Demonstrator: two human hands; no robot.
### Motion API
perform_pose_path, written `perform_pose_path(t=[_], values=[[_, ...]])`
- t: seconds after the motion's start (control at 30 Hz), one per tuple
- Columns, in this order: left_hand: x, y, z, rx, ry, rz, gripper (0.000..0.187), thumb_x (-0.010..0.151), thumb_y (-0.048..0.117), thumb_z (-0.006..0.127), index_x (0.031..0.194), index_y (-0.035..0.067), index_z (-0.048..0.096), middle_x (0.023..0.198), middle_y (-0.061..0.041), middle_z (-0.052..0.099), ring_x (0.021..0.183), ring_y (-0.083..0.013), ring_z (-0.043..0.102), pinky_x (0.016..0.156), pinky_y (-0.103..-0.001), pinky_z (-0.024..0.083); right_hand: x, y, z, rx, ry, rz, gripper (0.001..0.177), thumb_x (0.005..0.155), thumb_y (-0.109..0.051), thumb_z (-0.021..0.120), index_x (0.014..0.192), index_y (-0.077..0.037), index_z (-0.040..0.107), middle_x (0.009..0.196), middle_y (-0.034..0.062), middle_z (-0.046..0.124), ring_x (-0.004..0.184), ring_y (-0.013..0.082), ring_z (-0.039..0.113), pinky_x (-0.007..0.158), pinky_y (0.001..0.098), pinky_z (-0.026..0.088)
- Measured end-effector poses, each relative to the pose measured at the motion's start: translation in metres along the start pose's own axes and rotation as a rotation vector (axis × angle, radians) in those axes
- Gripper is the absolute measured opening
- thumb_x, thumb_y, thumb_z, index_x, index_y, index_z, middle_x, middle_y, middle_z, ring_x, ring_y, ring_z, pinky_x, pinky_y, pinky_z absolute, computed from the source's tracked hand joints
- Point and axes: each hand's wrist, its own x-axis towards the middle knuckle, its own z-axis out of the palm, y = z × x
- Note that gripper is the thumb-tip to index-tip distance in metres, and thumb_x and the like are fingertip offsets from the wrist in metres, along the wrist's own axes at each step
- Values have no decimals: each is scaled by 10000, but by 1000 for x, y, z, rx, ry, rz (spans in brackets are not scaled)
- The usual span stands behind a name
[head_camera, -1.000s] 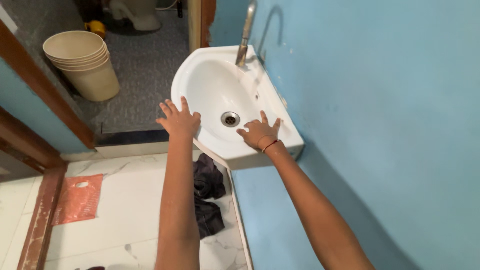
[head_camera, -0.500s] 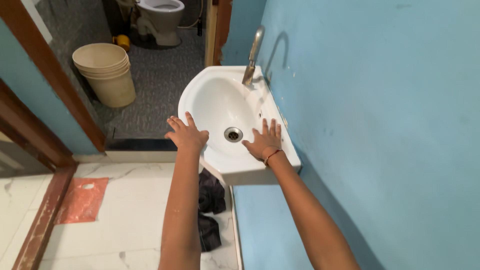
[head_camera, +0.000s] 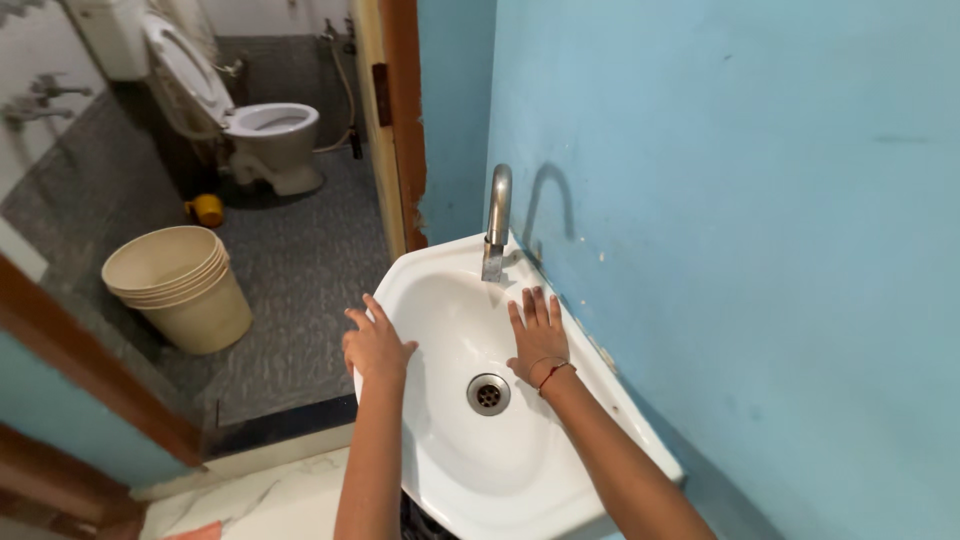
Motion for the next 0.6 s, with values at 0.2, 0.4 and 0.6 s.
perform_pose_path(t=[0.2,0.4,0.6], values=[[54,14,2,-136,-28,50,1404,601,711,879,1613,40,175,1540,-271,401,1019,-404,714,610,-422,645,10,6,-19,120,-68,-109,1141,717,-435,886,1596,-147,217,1666,253,95,1561,374,29,1246,531,-8],[83,23,6,-164,68,157,1429,535,735,894,1571,11,226,1481,-266,460,1001,-358,715,658,-340,633,21,3,-16,20,41,-98,985,752,-192,802,1584,-129,277,1653,242,140,1544,350,93,1236,510,45],[103,33,8,-206,74,236,1446,507,747,897,1560,-27,277,1304,-208,583,914,-325,722,673,-358,613,28,8,12,86,176,-137,780,784,-32,684,1507,-152,416,1629,255,214,1530,364,168,1230,509,93]])
